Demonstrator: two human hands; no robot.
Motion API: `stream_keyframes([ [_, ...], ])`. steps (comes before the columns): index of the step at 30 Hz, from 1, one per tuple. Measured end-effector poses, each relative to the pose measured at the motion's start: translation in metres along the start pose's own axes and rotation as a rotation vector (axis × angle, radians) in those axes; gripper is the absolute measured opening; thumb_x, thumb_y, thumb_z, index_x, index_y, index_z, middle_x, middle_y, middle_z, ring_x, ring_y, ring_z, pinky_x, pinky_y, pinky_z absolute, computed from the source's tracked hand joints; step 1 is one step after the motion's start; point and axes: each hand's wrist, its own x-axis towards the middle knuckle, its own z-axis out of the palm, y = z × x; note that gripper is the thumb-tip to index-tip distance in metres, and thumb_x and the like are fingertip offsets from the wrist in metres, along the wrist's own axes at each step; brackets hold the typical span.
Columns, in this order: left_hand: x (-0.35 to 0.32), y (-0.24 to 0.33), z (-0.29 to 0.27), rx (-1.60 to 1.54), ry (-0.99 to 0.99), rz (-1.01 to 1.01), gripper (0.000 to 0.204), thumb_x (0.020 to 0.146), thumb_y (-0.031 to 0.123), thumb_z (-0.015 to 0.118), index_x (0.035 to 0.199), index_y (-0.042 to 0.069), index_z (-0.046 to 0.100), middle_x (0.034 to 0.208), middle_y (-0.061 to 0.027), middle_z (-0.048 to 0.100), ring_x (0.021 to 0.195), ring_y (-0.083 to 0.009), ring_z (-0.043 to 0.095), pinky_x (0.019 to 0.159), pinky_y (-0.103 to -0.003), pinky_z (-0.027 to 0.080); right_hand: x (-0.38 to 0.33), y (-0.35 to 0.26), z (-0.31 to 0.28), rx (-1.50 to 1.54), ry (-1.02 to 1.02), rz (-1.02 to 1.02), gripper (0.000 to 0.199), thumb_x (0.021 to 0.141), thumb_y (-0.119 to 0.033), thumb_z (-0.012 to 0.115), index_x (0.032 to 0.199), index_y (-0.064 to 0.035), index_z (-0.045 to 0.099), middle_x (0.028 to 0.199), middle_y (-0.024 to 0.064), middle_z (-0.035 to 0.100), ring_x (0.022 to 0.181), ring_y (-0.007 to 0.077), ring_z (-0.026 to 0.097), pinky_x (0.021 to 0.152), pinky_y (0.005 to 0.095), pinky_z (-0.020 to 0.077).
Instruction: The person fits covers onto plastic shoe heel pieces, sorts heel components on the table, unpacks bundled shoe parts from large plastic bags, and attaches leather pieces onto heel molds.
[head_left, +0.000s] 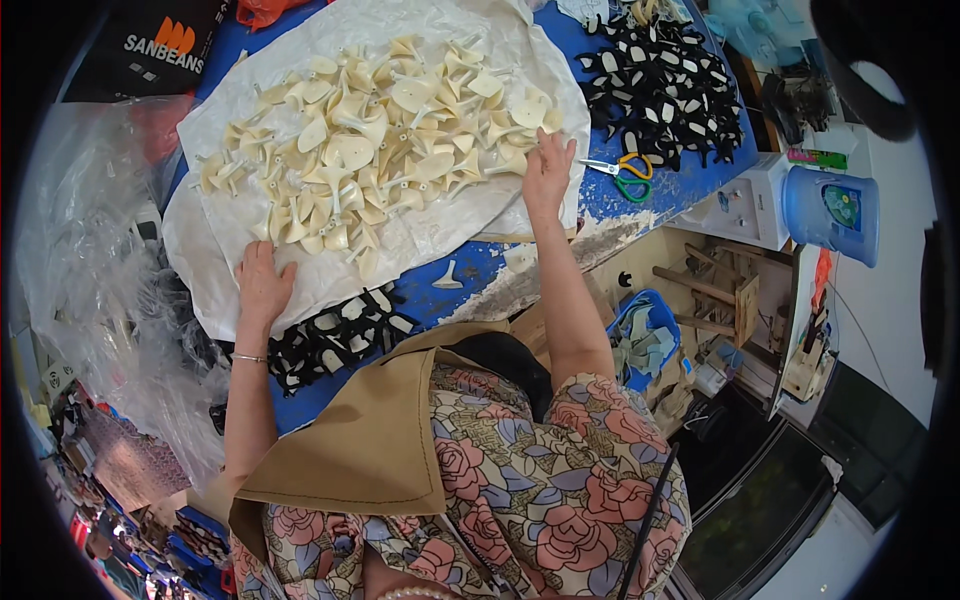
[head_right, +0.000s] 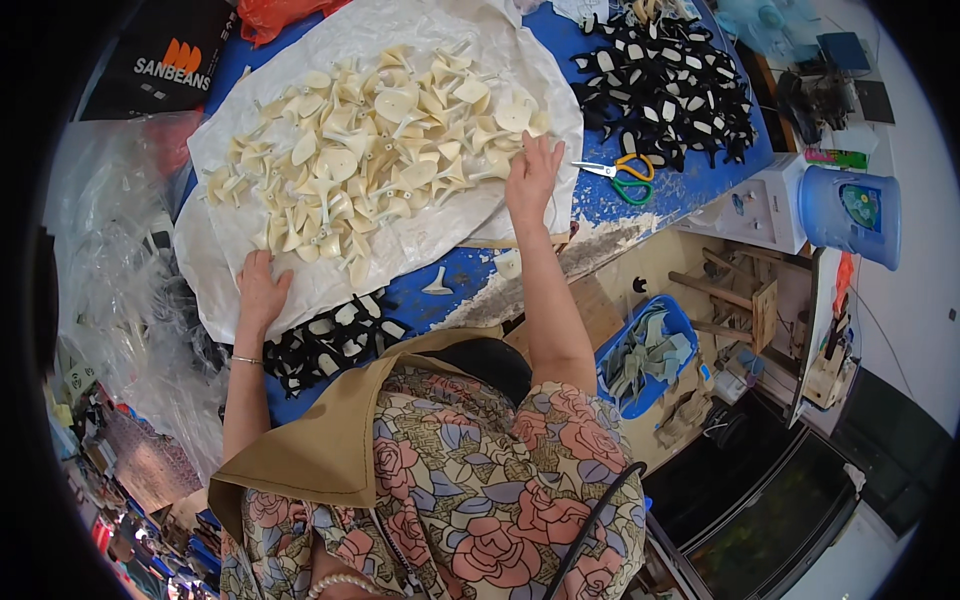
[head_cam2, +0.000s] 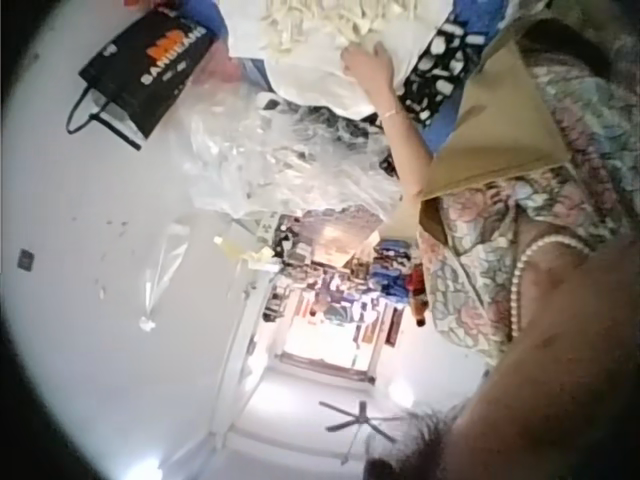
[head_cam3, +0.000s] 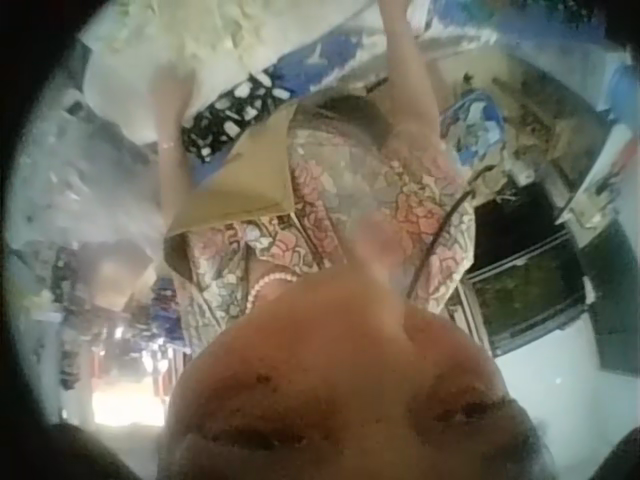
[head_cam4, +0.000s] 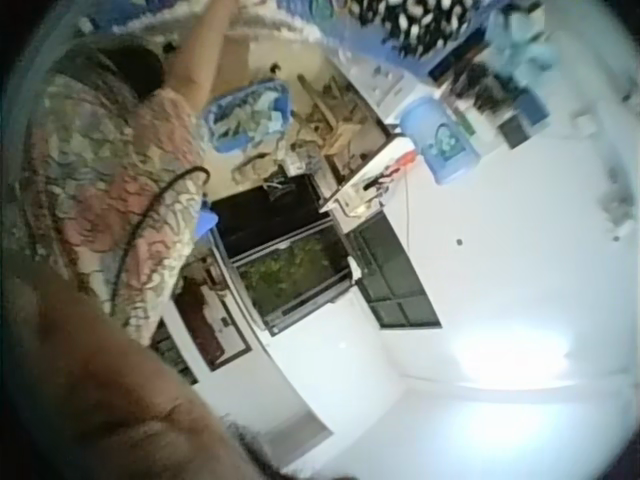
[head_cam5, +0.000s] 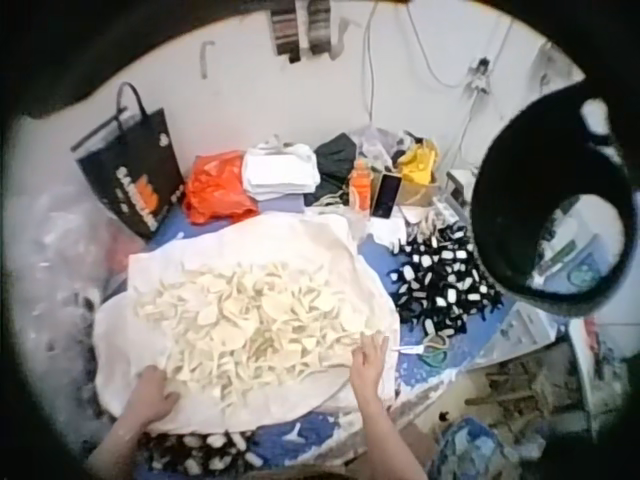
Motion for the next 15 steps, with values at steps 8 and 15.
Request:
stream_keyframes([
  [8,0.001,0.0,0.002,0.007,-0.008,-0.006,0.04,0.072,0.019,0.068,0.104,0.002,0.051,0.105,-0.0143,0.052,0.103,-0.0313,0.049,0.088,-0.043,0.036,-0.01,-0.002,-0.003,0.302,0.051,0.105,0.037,0.076,0.0,0.054,0.111,-0.0065,0.064,0.127,0.0216,0.051,0.134,0.0361,0.026,0.107,0.0387,0.0253],
  [15,0.002,-0.005,0.005,0.015,0.006,-0.007,0.041,0.072,0.019,0.068,0.105,0.002,0.051,0.106,-0.0142,0.052,0.104,-0.0312,0.049,0.09,-0.043,0.035,0.002,0.003,-0.005,0.511,-0.024,0.187,0.038,0.072,0.006,0.056,0.108,-0.0036,0.063,0.117,0.0144,0.059,0.131,0.0283,0.032,0.102,0.0331,0.03],
])
